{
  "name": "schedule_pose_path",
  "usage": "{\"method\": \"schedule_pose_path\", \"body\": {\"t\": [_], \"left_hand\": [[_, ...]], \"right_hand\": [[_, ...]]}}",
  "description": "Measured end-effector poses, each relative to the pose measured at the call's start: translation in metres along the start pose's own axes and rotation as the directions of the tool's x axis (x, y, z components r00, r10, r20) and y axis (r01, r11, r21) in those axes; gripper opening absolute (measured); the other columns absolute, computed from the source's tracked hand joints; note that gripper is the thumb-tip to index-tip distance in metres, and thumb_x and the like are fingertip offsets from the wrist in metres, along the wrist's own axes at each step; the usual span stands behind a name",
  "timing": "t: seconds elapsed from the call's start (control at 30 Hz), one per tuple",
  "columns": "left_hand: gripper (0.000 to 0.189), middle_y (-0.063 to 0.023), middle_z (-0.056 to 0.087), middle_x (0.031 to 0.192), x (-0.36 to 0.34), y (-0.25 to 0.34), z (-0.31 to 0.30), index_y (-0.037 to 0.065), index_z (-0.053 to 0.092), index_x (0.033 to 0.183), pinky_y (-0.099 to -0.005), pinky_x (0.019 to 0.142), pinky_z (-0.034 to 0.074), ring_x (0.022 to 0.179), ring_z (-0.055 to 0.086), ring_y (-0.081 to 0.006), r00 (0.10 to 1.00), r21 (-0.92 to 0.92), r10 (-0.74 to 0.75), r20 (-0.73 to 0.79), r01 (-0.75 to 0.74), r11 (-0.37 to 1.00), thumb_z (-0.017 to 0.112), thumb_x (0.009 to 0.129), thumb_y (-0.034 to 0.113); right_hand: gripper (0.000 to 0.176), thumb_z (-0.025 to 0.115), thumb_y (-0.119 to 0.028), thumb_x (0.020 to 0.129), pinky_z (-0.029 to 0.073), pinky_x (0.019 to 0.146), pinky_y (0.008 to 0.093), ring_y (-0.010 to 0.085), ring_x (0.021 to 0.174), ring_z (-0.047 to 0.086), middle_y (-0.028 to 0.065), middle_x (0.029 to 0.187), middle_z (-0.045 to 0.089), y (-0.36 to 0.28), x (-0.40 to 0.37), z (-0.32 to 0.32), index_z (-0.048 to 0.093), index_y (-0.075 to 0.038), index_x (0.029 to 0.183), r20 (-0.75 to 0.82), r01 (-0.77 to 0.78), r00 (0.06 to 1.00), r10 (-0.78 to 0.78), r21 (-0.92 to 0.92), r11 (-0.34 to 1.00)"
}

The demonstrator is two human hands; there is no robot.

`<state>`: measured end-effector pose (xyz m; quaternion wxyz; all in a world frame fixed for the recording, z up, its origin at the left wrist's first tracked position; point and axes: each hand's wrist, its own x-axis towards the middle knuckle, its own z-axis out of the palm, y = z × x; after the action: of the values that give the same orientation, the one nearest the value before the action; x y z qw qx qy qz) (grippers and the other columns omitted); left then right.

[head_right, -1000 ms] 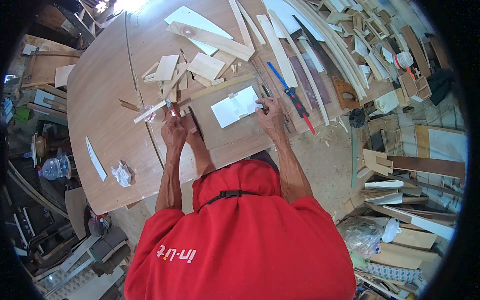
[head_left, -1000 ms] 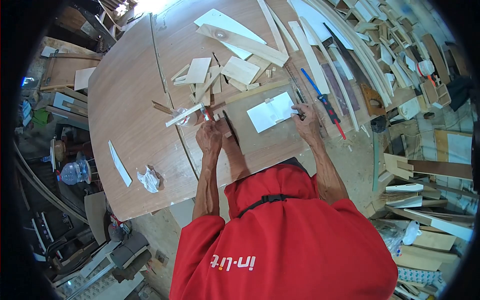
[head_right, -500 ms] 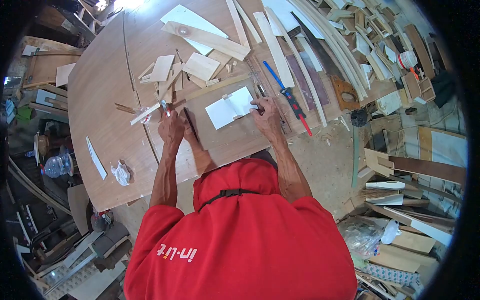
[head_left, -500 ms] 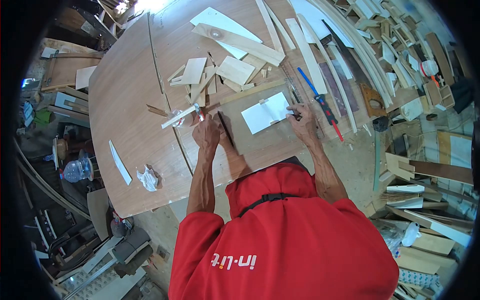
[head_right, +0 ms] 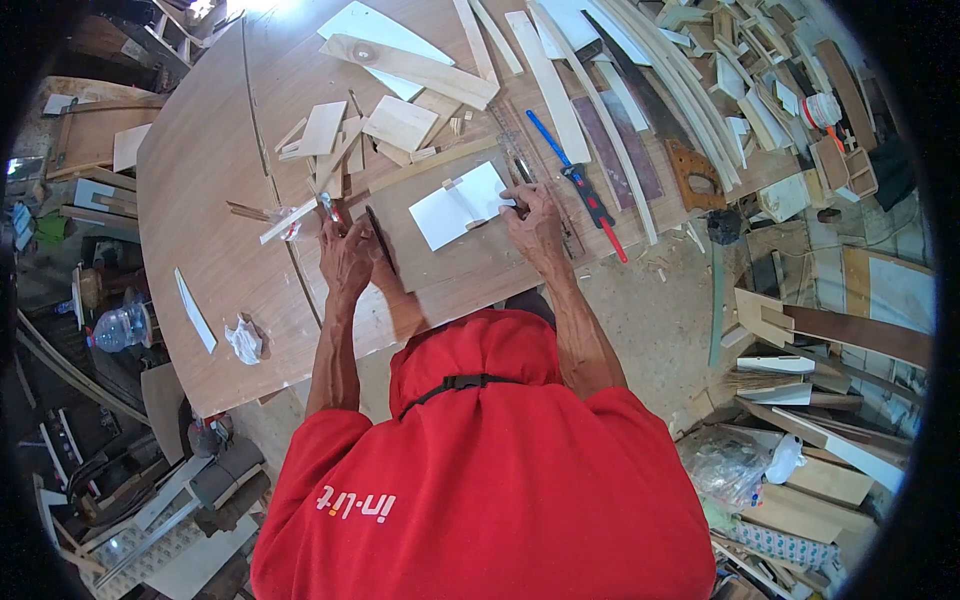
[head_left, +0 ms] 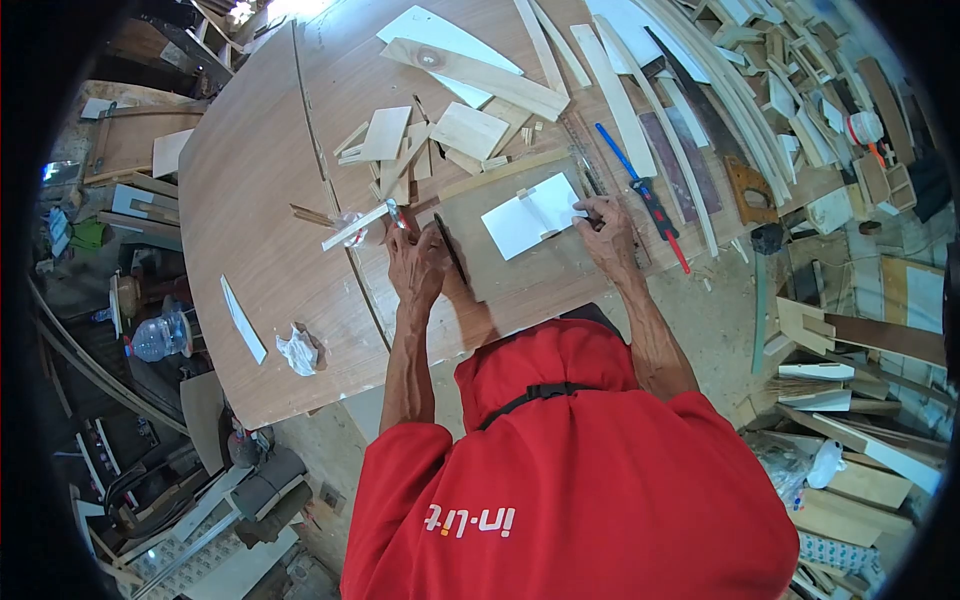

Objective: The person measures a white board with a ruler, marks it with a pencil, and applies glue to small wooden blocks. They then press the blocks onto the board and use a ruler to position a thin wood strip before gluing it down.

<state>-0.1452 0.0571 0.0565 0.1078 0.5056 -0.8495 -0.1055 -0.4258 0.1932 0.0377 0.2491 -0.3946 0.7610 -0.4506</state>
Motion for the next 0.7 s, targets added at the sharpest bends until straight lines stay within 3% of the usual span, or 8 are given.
{"method": "schedule_pose_path", "body": {"t": [0.07,0.17,0.27,0.33,0.37,0.5,0.7], "left_hand": [[0.019,-0.0181,0.051,0.117,0.002,-0.006,0.002,0.007,0.062,0.099,-0.0452,0.091,0.044,0.118,0.046,-0.0379,0.997,0.009,0.004,0.077,-0.005,1.000,0.064,0.081,0.014],[0.020,-0.0149,0.050,0.116,0.003,-0.017,0.015,0.007,0.061,0.098,-0.0434,0.089,0.044,0.121,0.043,-0.0380,0.991,0.074,0.130,0.021,-0.131,0.989,0.067,0.080,0.016],[0.021,-0.0138,0.055,0.110,0.006,-0.005,0.008,0.006,0.061,0.096,-0.0421,0.084,0.047,0.112,0.052,-0.0336,0.970,0.141,0.223,-0.097,-0.208,0.968,0.069,0.079,0.015],[0.016,-0.0144,0.062,0.102,0.012,0.007,0.007,0.006,0.059,0.097,-0.0444,0.082,0.044,0.104,0.058,-0.0317,0.979,-0.223,0.067,0.193,-0.023,0.975,0.062,0.083,0.014],[0.020,-0.0175,0.066,0.096,0.015,0.015,0.008,0.005,0.061,0.102,-0.0459,0.083,0.044,0.098,0.061,-0.0332,0.984,-0.255,0.142,0.112,-0.110,0.961,0.061,0.084,0.013],[0.028,-0.0181,0.065,0.100,0.032,0.050,0.013,0.003,0.064,0.108,-0.0460,0.086,0.046,0.098,0.058,-0.0374,0.979,-0.375,0.176,0.099,-0.127,0.918,0.062,0.082,0.011],[0.029,-0.0183,0.064,0.099,0.043,0.065,0.034,0.001,0.064,0.107,-0.0451,0.088,0.046,0.097,0.058,-0.0377,0.968,-0.315,0.232,0.100,-0.191,0.930,0.065,0.080,0.011]], "right_hand": [[0.021,0.071,-0.008,0.081,0.048,0.070,0.0319,0.0168,0.075,0.054,0.0070,0.096,0.056,-0.001,0.000,0.001,0.070,-0.004,0.101,-0.010,0.000,1.000,0.000,0.021,1.000],[0.020,0.071,-0.008,0.081,0.049,0.071,0.0318,0.0171,0.076,0.055,0.0075,0.096,0.056,-0.001,-0.001,0.000,0.070,-0.004,0.101,-0.014,-0.007,1.000,0.008,0.023,1.000],[0.020,0.071,-0.008,0.081,0.050,0.073,0.0318,0.0178,0.078,0.057,0.0082,0.097,0.057,-0.001,0.000,-0.001,0.070,-0.004,0.101,-0.007,-0.006,1.000,0.006,0.008,1.000],[0.021,0.071,-0.009,0.081,0.050,0.074,0.0319,0.0181,0.079,0.057,0.0085,0.097,0.057,-0.001,-0.001,-0.001,0.070,-0.004,0.101,-0.006,-0.004,1.000,0.004,0.009,1.000],[0.021,0.071,-0.009,0.080,0.050,0.075,0.0320,0.0185,0.080,0.058,0.0087,0.097,0.057,0.000,-0.001,0.000,0.070,-0.004,0.101,-0.007,-0.015,1.000,0.015,0.015,1.000],[0.021,0.071,-0.009,0.080,0.050,0.076,0.0329,0.0195,0.082,0.058,0.0091,0.098,0.057,0.004,0.000,0.002,0.070,-0.005,0.101,-0.020,-0.006,1.000,0.006,0.010,1.000],[0.022,0.072,-0.010,0.081,0.049,0.072,0.0296,0.0161,0.081,0.056,0.0062,0.096,0.057,0.010,-0.002,0.006,0.071,-0.007,0.102,-0.053,0.011,0.999,-0.011,0.004,1.000]]}}
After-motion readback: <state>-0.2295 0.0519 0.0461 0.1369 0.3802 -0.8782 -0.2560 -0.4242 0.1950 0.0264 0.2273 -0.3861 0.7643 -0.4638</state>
